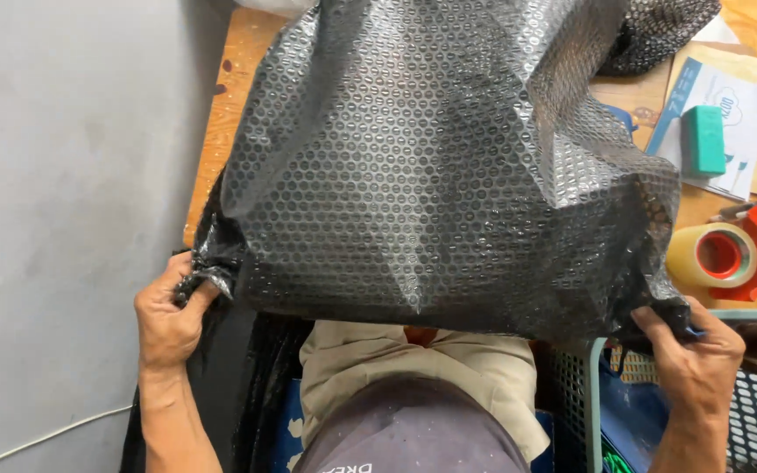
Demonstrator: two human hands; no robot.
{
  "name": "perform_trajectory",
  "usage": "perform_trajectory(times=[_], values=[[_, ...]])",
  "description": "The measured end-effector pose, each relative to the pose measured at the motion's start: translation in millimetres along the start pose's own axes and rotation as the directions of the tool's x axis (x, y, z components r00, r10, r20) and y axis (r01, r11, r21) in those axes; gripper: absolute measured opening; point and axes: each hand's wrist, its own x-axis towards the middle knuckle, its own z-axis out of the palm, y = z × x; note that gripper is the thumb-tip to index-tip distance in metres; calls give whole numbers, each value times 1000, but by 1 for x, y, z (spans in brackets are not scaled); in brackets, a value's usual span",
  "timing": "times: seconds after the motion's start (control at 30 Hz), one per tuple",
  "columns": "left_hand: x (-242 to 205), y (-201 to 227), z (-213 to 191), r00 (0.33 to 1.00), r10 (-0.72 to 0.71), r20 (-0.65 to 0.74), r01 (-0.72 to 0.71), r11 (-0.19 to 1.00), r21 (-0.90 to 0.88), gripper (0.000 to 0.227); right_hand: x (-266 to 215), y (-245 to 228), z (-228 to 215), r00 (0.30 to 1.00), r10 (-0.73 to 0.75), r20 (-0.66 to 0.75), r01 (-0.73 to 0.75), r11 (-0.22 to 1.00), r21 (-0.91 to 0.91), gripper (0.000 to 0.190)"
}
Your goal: The person wraps a blue bag with bubble wrap and secures it with clear tape. They use a tape dispenser to apply tape along the edges and smooth the wrap to ensure it stays in place.
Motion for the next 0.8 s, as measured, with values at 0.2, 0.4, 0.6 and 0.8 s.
perform_trajectory(times=[0.2, 0.4, 0.6, 0.8], values=[[0, -38, 3, 957, -222, -185, 151, 929, -337, 7, 1, -3, 2, 998, 62, 2, -62, 998, 7, 10], [5, -30, 2, 939, -317, -130, 287, 936, -205, 10, 4, 11, -6, 990, 125, 70, -124, 992, -20, 10], [15, 0, 15, 894, -391, -217, 381, 920, -89, 6, 19, -45, -8, 927, 318, 198, -333, 942, 45, 26], [17, 22, 17, 931, -327, -164, 353, 921, 163, 20, 46, 12, -38, 843, 408, 352, -484, 860, 162, 32]])
